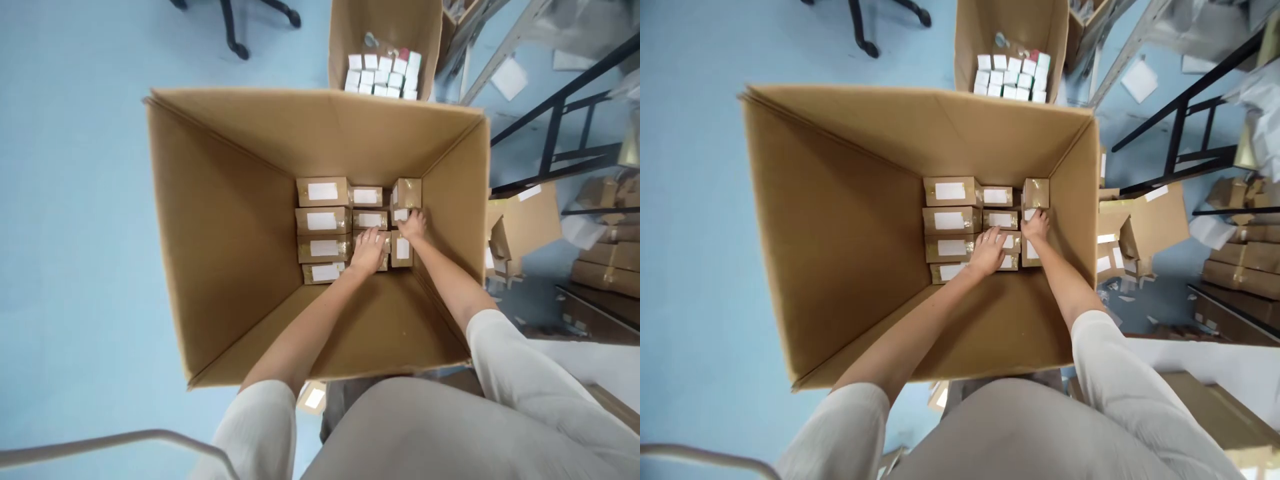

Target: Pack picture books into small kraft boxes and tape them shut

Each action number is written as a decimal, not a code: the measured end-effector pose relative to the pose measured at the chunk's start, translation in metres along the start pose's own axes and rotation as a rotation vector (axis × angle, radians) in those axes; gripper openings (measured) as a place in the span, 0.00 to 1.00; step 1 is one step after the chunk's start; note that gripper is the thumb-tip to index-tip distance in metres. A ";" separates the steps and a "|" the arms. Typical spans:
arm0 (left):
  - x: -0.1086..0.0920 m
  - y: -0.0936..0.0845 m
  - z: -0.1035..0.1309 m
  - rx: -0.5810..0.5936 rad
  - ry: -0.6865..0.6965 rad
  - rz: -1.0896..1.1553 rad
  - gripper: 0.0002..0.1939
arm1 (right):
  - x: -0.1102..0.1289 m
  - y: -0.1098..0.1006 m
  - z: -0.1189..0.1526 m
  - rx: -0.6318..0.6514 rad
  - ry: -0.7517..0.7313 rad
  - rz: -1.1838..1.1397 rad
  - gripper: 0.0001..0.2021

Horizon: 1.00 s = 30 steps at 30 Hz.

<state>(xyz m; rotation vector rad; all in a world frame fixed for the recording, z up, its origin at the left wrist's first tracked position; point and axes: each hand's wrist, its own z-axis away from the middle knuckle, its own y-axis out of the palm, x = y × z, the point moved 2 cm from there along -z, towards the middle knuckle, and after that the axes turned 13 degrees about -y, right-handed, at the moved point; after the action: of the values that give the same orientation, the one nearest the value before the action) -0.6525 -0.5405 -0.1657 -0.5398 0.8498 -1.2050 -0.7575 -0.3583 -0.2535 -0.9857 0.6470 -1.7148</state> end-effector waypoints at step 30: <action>0.073 0.086 -0.056 0.149 -0.069 0.117 0.29 | -0.042 0.096 -0.135 -0.271 0.171 -0.017 0.52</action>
<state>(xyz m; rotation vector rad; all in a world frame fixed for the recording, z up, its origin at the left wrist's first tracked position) -0.6390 -0.5802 -0.2847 -0.4033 0.7168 -1.1256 -0.8181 -0.3565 -0.4129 -1.0380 1.0054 -1.7700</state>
